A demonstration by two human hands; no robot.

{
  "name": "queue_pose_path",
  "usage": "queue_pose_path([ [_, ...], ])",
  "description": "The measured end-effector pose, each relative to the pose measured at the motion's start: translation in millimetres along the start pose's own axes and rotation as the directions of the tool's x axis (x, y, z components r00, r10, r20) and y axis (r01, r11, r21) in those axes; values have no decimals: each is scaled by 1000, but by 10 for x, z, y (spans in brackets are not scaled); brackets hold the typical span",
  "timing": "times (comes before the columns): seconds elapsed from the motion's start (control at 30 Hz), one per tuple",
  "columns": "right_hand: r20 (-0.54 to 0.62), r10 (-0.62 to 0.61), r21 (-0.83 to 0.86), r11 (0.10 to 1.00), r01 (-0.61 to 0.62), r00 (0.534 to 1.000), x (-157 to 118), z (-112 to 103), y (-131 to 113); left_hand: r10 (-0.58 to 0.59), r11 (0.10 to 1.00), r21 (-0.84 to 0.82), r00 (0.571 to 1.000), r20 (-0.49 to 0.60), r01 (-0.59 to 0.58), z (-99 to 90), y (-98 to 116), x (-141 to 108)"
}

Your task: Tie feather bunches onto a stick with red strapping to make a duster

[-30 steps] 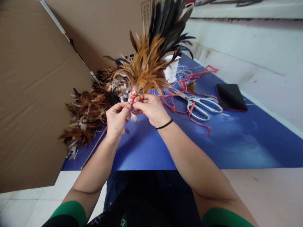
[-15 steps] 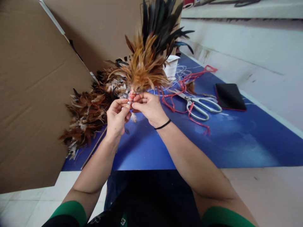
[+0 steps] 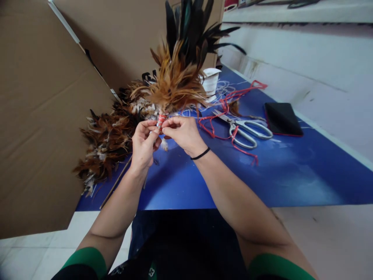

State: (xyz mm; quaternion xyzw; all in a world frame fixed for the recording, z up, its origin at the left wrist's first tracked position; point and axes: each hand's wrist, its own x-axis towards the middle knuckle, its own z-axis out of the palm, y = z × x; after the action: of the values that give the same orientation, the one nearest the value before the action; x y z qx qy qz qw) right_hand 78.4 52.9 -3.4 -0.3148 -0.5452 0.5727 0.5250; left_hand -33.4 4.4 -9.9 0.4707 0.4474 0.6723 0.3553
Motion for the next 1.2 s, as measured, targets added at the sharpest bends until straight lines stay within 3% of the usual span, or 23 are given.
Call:
queue_pose_path([
  [0.5,168,120,-132,986,-98,978,54,-99,-50,3,999,53,998,63,-7,-23,-46,-9],
  [0.93,255,149,83,981,-175,955,45,-55,-51,-134,990,-35,991,4,134,35,15,-15],
  [1.07,236,125,75,986,-146,964,56,-67,-43,-177,983,-43,984,0,177,35,58,-13],
  [1.2,116,-18,-125,992,33,993,58,-82,-32,-187,981,-50,982,-9,186,30,87,-8],
])
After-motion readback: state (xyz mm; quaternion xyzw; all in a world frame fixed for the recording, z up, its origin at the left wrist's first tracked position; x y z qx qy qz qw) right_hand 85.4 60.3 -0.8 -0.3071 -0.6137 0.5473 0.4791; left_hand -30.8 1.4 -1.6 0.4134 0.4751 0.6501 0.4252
